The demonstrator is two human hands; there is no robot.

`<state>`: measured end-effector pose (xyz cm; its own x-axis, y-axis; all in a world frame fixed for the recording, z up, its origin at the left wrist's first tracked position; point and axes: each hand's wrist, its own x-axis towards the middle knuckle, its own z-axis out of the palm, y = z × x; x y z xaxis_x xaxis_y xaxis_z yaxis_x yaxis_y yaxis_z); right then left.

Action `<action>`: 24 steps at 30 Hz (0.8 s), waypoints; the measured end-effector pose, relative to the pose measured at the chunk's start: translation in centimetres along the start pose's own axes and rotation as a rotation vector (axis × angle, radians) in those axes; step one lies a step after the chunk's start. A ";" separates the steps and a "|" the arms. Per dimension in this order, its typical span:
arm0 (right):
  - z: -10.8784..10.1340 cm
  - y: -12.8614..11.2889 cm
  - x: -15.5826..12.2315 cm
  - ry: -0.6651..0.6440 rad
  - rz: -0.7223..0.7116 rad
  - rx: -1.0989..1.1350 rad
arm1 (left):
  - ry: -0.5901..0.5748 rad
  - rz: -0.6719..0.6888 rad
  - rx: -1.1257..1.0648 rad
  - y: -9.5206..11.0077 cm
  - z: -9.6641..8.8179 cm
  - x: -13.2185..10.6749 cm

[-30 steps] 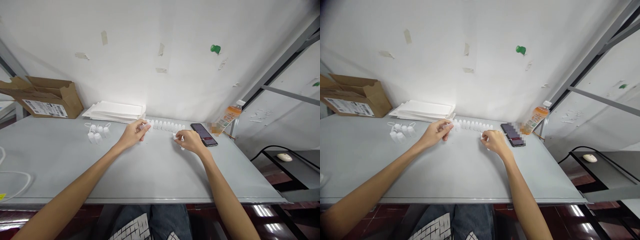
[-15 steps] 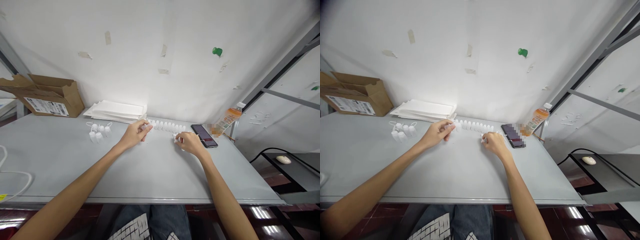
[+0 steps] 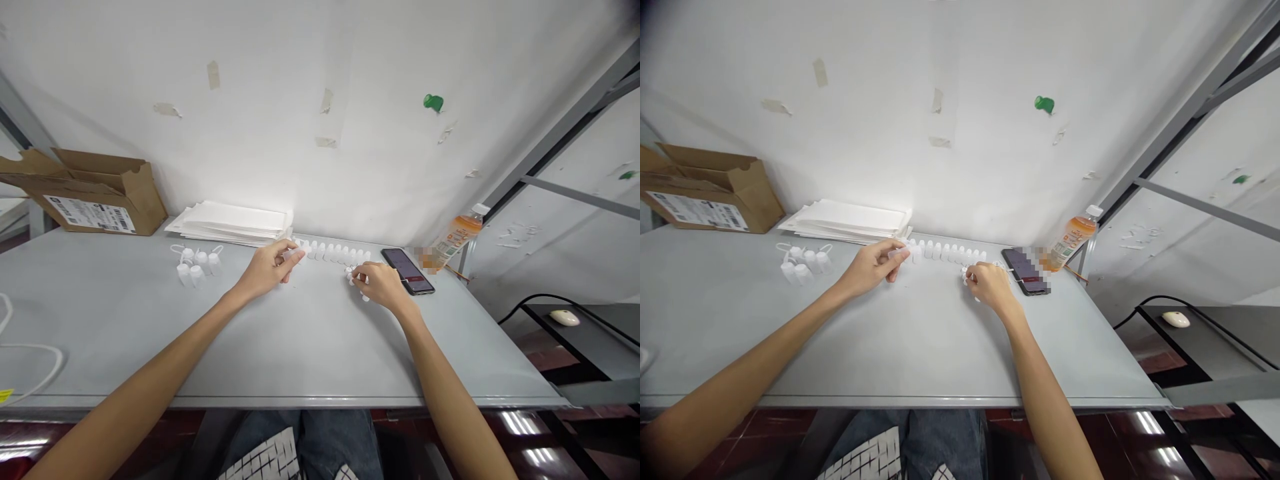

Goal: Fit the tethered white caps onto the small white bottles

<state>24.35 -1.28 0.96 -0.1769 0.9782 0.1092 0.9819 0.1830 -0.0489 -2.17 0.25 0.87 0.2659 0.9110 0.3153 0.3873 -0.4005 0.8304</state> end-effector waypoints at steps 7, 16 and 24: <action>0.3 0.0 0.2 0.020 0.018 0.000 | -0.004 0.006 0.006 0.2 -0.1 -0.1; 0.0 0.0 0.1 0.088 0.033 0.046 | -0.003 0.013 0.018 0.1 0.0 0.0; 0.2 -0.6 0.0 0.392 -0.037 0.436 | -0.032 0.012 0.040 0.3 0.5 -0.1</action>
<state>23.71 -1.40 0.81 -0.0908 0.8761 0.4735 0.8423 0.3212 -0.4329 -1.60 -0.03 0.87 0.2988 0.9027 0.3096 0.4189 -0.4155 0.8074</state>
